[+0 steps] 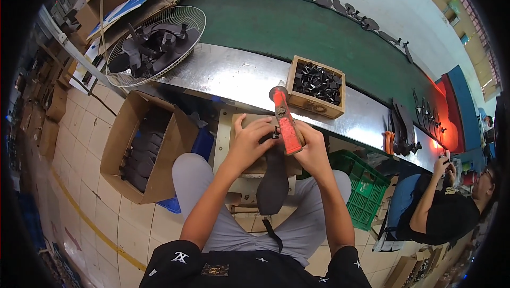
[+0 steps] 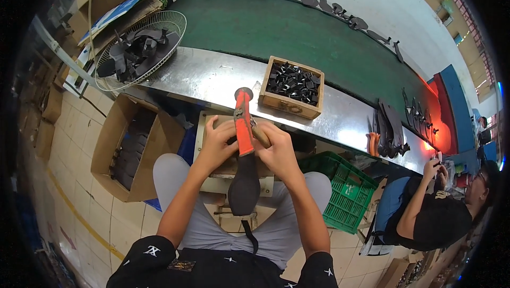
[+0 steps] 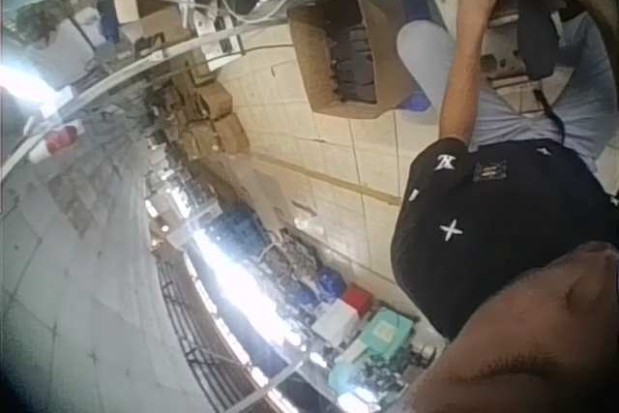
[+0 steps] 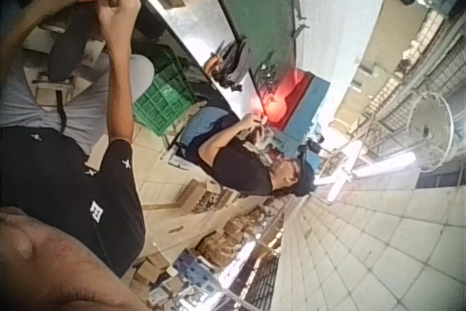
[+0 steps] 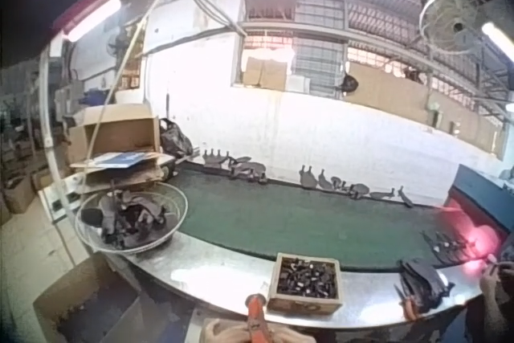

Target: Hammering small metal fasteners or nails into shoe uppers and components at a factory workstation.

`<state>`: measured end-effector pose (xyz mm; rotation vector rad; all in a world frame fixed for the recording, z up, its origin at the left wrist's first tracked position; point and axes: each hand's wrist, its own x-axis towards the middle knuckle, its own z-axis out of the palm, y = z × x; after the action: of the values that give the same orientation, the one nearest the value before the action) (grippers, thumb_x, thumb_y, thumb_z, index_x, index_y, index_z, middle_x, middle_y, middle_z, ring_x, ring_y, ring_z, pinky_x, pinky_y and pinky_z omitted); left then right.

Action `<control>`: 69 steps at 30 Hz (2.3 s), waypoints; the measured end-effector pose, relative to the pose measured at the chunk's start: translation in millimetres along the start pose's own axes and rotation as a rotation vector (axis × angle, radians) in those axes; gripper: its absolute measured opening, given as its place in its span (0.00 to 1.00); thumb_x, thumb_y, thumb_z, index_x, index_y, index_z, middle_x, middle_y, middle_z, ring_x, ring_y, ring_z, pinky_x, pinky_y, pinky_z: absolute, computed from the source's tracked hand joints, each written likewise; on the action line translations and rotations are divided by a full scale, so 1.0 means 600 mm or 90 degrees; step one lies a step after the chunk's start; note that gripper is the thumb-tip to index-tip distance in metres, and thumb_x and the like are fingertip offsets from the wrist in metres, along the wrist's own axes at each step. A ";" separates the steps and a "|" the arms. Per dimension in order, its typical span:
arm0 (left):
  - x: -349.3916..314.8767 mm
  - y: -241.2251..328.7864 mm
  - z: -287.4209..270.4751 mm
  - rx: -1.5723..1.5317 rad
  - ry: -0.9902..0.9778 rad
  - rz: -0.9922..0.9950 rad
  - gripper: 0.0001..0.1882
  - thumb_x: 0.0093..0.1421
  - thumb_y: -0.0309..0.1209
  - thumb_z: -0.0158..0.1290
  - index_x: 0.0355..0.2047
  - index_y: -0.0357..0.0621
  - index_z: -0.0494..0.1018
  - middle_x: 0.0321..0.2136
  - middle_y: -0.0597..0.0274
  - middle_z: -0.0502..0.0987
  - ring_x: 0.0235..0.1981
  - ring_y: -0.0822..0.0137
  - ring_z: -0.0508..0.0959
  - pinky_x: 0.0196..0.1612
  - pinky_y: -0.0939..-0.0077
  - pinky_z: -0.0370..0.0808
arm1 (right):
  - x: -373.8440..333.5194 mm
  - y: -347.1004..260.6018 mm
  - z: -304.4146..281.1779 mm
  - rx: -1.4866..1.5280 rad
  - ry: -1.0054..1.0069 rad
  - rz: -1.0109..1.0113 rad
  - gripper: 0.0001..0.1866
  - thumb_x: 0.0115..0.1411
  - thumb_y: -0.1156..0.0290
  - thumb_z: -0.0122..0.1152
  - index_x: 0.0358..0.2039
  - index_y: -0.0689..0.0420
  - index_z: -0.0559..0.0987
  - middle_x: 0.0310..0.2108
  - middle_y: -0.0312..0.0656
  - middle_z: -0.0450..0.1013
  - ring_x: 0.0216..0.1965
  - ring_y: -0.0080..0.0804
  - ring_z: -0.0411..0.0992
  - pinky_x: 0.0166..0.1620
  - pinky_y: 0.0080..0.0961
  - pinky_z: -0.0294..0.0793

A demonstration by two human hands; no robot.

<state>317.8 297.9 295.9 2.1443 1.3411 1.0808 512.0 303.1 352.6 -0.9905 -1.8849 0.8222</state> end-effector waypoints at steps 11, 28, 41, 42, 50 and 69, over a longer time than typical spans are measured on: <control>-0.004 -0.009 0.003 -0.021 0.005 0.011 0.19 0.52 0.35 0.65 0.45 0.49 0.79 0.45 0.60 0.81 0.54 0.62 0.76 0.66 0.50 0.50 | 0.000 -0.012 -0.012 -0.054 -0.057 0.002 0.12 0.53 0.78 0.65 0.40 0.64 0.79 0.38 0.48 0.76 0.37 0.48 0.76 0.42 0.34 0.75; 0.011 0.002 -0.016 -0.361 -0.035 -0.118 0.15 0.50 0.26 0.66 0.39 0.35 0.82 0.35 0.55 0.82 0.37 0.67 0.80 0.44 0.74 0.76 | -0.115 -0.139 -0.018 -0.003 0.056 0.173 0.18 0.67 0.73 0.55 0.55 0.64 0.69 0.33 0.56 0.75 0.32 0.47 0.76 0.38 0.33 0.75; 0.001 0.018 -0.032 -0.279 -0.116 -0.177 0.29 0.51 0.31 0.66 0.54 0.37 0.75 0.44 0.56 0.83 0.45 0.63 0.81 0.54 0.69 0.72 | -0.135 -0.217 -0.038 -0.148 0.112 0.077 0.20 0.65 0.77 0.56 0.57 0.67 0.71 0.48 0.62 0.74 0.48 0.53 0.76 0.49 0.39 0.75; -0.009 0.014 -0.022 -0.180 -0.065 -0.082 0.39 0.52 0.35 0.66 0.61 0.35 0.63 0.48 0.58 0.81 0.50 0.61 0.78 0.59 0.66 0.67 | -0.142 -0.210 -0.036 -0.167 0.170 0.015 0.19 0.65 0.78 0.56 0.56 0.67 0.72 0.48 0.61 0.74 0.49 0.52 0.76 0.50 0.40 0.74; -0.017 0.031 -0.036 0.060 -0.122 -0.097 0.55 0.55 0.51 0.60 0.71 0.36 0.43 0.60 0.63 0.73 0.64 0.55 0.67 0.72 0.57 0.49 | -0.113 -0.183 -0.034 -0.250 0.021 0.080 0.14 0.63 0.78 0.56 0.49 0.68 0.72 0.40 0.61 0.76 0.35 0.60 0.77 0.35 0.41 0.79; -0.131 0.219 -0.117 -0.445 -0.275 -0.032 0.14 0.63 0.33 0.58 0.27 0.33 0.72 0.21 0.57 0.70 0.22 0.61 0.71 0.27 0.68 0.66 | -0.099 -0.050 0.022 -0.540 -0.161 -0.082 0.24 0.59 0.69 0.63 0.56 0.62 0.73 0.60 0.50 0.66 0.57 0.46 0.67 0.54 0.35 0.71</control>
<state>320.6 162.3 396.0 1.6692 0.6757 0.8297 511.3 235.5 349.5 -1.2690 -2.5586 0.0289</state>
